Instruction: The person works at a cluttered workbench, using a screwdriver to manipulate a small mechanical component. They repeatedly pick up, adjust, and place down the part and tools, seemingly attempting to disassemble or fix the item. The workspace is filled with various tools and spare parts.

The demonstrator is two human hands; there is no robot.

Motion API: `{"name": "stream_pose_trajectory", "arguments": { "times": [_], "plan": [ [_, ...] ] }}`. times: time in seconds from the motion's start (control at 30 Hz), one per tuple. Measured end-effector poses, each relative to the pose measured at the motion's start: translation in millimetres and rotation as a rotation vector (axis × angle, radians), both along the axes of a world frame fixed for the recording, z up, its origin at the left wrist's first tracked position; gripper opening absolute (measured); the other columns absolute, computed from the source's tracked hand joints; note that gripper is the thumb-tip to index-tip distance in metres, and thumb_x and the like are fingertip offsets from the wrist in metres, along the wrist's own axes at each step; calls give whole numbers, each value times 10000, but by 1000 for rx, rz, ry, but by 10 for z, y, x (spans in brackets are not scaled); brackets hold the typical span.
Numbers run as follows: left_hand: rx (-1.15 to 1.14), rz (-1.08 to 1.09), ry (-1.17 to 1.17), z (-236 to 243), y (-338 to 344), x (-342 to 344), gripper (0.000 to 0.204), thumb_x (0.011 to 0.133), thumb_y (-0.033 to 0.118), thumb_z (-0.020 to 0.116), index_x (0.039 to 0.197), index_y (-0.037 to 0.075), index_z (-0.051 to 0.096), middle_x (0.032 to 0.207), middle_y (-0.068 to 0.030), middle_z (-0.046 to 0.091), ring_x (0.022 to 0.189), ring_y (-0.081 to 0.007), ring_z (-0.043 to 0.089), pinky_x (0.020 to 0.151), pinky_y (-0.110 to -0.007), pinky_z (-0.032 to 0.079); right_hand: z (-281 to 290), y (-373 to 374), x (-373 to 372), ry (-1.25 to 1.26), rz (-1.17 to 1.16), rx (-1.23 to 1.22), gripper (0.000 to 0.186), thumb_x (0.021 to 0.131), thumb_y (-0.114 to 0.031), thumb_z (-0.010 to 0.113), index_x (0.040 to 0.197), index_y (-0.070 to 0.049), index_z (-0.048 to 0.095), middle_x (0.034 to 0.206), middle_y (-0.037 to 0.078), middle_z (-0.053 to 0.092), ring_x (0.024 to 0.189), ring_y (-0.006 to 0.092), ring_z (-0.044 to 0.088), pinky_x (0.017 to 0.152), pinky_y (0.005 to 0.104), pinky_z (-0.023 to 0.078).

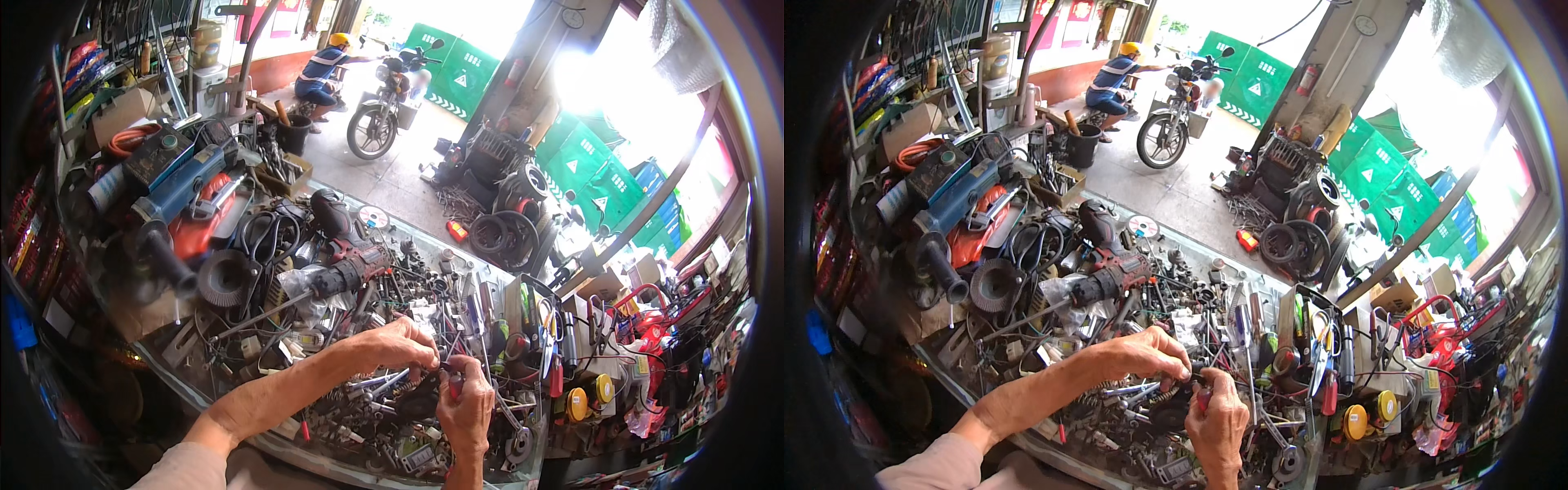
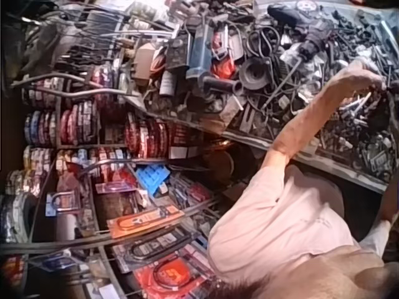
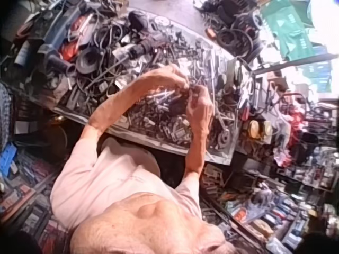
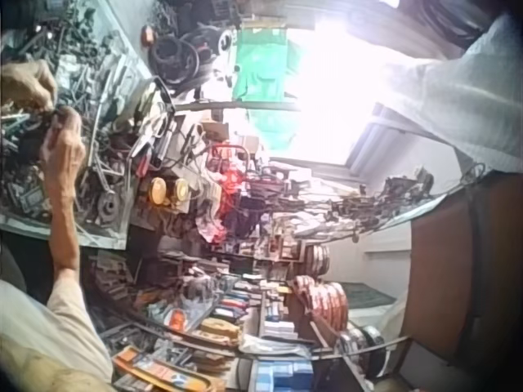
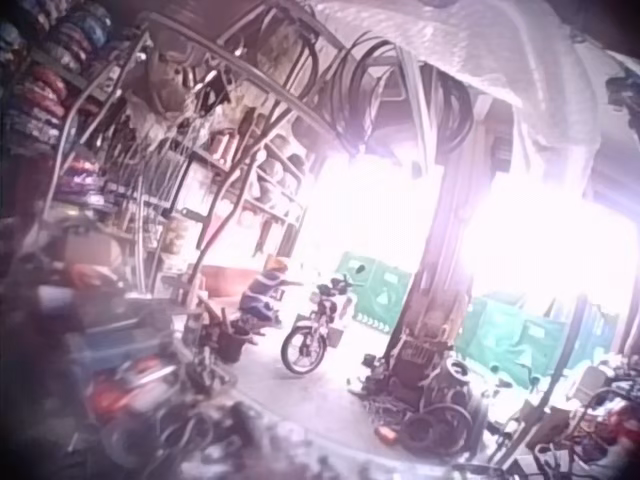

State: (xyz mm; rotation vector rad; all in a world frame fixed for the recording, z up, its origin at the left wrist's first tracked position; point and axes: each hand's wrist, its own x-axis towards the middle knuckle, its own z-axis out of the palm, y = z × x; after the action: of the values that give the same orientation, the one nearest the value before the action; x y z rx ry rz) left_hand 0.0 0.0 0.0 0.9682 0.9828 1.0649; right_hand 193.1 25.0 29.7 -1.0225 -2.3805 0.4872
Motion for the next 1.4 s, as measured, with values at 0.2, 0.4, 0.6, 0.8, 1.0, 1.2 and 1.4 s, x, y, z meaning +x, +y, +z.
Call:
{"name": "stream_pose_trajectory", "arguments": {
  "times": [0.2, 0.4, 0.6, 0.8, 1.0, 1.2, 1.4],
  "plan": [
    [69, 102, -6, -187, 47, 21, 170, 816, 135, 658, 863, -22, 706, 751, -60, 679, 583, -99, 624, 523, -234, 495, -49, 29, 11, 64, 78, 91, 338, 795, -1, 650, 1127, -29, 599, 994, 175, 641, 860, 375, 643, 714, 435, 507],
    [98, 25, 75, -245, 56, 79, 162, 847, 82, 649, 916, -55, 699, 722, -55, 646, 563, -102, 606, 530, -251, 500, -20, 12, 9, 96, 124, 72, 251, 791, 12, 659, 1037, -36, 642, 951, 155, 644, 831, 353, 643, 708, 409, 506],
    [87, -12, 1, -214, 57, 52, 180, 832, 88, 629, 902, -64, 694, 700, -73, 652, 587, -121, 619, 547, -254, 518, 39, -23, -26, 112, 95, 48, 189, 794, 22, 675, 978, -12, 654, 908, 151, 650, 820, 337, 648, 735, 386, 502],
    [54, 8, -70, -250, 78, 27, 161, 867, 91, 675, 944, -46, 710, 752, -68, 676, 587, -111, 615, 543, -255, 524, 38, -21, -19, 123, 102, 46, 185, 793, 25, 674, 972, -20, 658, 902, 147, 650, 809, 333, 649, 723, 384, 504],
    [74, -25, -47, -292, 81, 61, 167, 870, 69, 656, 967, -58, 700, 751, -66, 673, 611, -110, 618, 548, -266, 532, 40, -30, -30, 136, 109, 40, 187, 792, 28, 672, 970, -26, 661, 903, 143, 652, 810, 330, 652, 721, 380, 505],
    [49, -2, -66, -312, 88, 56, 172, 883, 68, 630, 978, -60, 693, 770, -58, 672, 613, -108, 619, 562, -260, 535, 48, -30, -28, 128, 105, 38, 188, 793, 33, 668, 971, -29, 662, 906, 141, 653, 811, 328, 653, 722, 379, 507],
    [76, 0, -111, -343, 89, 78, 219, 904, 137, 630, 949, -70, 685, 792, -87, 675, 609, -127, 636, 554, -260, 541, 29, -18, -25, 128, 109, 24, 194, 795, 37, 664, 977, -30, 661, 905, 140, 651, 816, 325, 655, 726, 373, 510]
  ]
}}
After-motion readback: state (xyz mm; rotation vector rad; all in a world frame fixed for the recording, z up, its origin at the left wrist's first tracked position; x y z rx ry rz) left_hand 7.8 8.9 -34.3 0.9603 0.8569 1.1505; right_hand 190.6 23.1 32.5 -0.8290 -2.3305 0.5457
